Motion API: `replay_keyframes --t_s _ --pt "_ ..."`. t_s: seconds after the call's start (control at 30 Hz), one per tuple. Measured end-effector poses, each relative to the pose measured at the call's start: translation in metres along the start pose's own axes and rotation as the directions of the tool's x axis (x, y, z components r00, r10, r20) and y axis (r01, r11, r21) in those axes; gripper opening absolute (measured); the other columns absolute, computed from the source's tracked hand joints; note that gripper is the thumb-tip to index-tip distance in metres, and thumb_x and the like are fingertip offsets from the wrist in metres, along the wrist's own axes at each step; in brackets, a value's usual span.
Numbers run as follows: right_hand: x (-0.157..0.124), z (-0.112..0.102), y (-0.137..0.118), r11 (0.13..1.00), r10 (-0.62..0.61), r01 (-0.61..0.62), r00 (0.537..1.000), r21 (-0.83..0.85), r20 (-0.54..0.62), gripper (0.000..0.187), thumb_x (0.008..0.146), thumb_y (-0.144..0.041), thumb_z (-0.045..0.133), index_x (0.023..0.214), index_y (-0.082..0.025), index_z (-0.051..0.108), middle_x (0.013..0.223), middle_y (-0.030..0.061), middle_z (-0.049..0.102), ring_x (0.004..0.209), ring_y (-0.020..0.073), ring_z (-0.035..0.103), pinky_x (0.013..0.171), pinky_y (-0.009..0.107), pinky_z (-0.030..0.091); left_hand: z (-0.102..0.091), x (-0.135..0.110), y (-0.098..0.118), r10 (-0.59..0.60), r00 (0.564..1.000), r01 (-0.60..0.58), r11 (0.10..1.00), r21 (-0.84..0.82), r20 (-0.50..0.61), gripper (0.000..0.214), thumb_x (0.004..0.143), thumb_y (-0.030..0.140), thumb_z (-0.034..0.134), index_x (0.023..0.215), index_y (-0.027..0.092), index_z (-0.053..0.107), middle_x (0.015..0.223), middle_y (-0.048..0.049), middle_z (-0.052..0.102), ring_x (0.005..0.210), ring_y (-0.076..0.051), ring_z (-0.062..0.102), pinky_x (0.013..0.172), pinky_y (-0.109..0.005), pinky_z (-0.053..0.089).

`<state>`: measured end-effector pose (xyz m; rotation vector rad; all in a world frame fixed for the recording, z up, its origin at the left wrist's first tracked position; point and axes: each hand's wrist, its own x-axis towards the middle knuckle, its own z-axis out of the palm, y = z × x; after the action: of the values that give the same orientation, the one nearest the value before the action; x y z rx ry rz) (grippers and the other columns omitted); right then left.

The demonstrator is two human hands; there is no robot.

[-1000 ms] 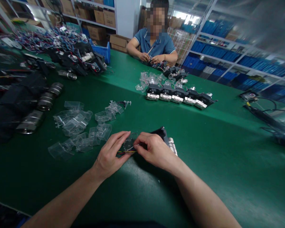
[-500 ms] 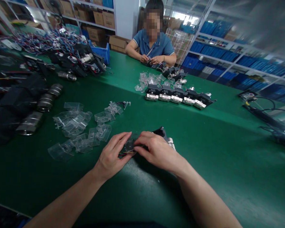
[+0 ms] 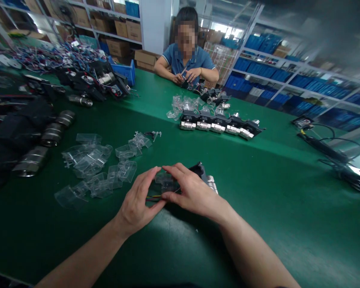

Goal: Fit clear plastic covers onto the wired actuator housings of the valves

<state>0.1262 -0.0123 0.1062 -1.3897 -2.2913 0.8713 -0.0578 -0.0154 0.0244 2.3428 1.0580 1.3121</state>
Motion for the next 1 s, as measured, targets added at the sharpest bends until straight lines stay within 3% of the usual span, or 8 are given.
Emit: replay_keyframes --t_s 0.07,0.13,0.27,0.43,0.53,0.7,0.87,1.0 --pt "-0.001 -0.007 0.002 1.000 0.005 -0.005 0.999 0.009 -0.031 0.060 0.077 -0.022 0.067 0.132 -0.017 0.042 0.119 0.0098 0.051 0.109 0.0207 0.053 0.095 0.037 0.044 -0.004 0.002 0.001 -0.136 0.989 0.140 0.988 -0.070 0.057 0.055 0.079 0.032 0.065 0.127 0.019 0.042 0.118 -0.0117 0.056 0.103 -0.023 0.057 0.083 -0.035 0.052" --pt "-0.001 -0.012 0.003 1.000 0.005 -0.004 0.999 0.018 -0.032 0.061 0.076 -0.020 0.067 0.132 -0.018 0.043 0.119 0.0089 0.050 0.108 0.0197 0.053 0.093 0.036 0.045 -0.007 0.003 0.000 -0.267 0.938 0.304 0.941 -0.152 0.222 0.024 0.087 0.036 0.054 0.103 0.018 0.056 0.097 -0.0058 0.063 0.086 -0.018 0.061 0.073 -0.029 0.051" --pt "-0.002 -0.016 0.005 0.998 -0.045 0.045 0.999 0.043 -0.002 0.060 0.077 -0.017 0.066 0.132 -0.021 0.042 0.120 0.0069 0.048 0.106 0.0172 0.053 0.092 0.032 0.045 -0.005 0.005 -0.001 -0.368 0.755 0.571 0.776 -0.269 0.544 0.037 0.093 0.039 0.037 0.073 0.018 0.059 0.058 0.0019 0.057 0.055 -0.011 0.054 0.055 -0.022 0.043" --pt "-0.005 -0.023 0.008 0.984 -0.020 0.028 0.999 -0.176 0.051 0.051 0.076 -0.014 0.066 0.125 -0.019 0.050 0.115 0.0066 0.052 0.101 0.0194 0.053 0.090 0.037 0.041 -0.004 0.006 -0.003 -0.440 0.666 0.665 0.717 -0.211 0.603 0.039 0.089 0.046 0.040 0.068 0.018 0.057 0.051 0.0050 0.049 0.049 -0.010 0.046 0.050 -0.021 0.035" --pt "-0.007 -0.025 0.011 0.939 0.037 -0.015 0.998 -0.343 0.058 0.045 0.076 -0.015 0.065 0.119 -0.018 0.055 0.110 0.0074 0.055 0.097 0.0212 0.054 0.088 0.041 0.039 -0.009 0.009 -0.005 -0.427 0.662 0.610 0.785 -0.111 0.616 0.040 0.090 0.045 0.038 0.067 0.019 0.056 0.052 0.0058 0.047 0.049 -0.010 0.045 0.051 -0.021 0.034" --pt "-0.008 -0.022 0.012 0.855 0.026 -0.027 1.000 -0.518 -0.010 0.040 0.074 -0.016 0.064 0.113 -0.017 0.057 0.105 0.0081 0.058 0.102 0.0234 0.051 0.098 0.045 0.032 -0.014 0.012 -0.008 -0.338 0.700 0.448 0.894 -0.018 0.629 0.037 0.092 0.043 0.037 0.068 0.020 0.055 0.060 0.0046 0.055 0.058 -0.012 0.053 0.058 -0.023 0.036" --pt "-0.010 -0.024 0.015 0.862 0.019 -0.022 1.000 -0.506 -0.011 0.040 0.072 -0.026 0.069 0.109 -0.020 0.057 0.105 0.0052 0.059 0.108 0.0231 0.049 0.106 0.049 0.022 -0.014 0.010 -0.008 -0.335 0.682 0.396 0.916 0.057 0.650 0.037 0.093 0.041 0.033 0.069 0.021 0.053 0.063 0.0034 0.056 0.062 -0.014 0.057 0.060 -0.024 0.035" --pt "-0.013 -0.031 0.024 0.898 0.048 -0.032 0.998 -0.438 0.026 0.041 0.071 -0.028 0.072 0.108 -0.021 0.055 0.112 0.0048 0.059 0.123 0.0245 0.041 0.109 0.050 0.018 -0.011 0.004 -0.006 -0.321 0.733 0.328 0.939 0.101 0.599 0.038 0.094 0.039 0.032 0.067 0.021 0.051 0.061 0.0031 0.053 0.059 -0.014 0.055 0.059 -0.025 0.035"
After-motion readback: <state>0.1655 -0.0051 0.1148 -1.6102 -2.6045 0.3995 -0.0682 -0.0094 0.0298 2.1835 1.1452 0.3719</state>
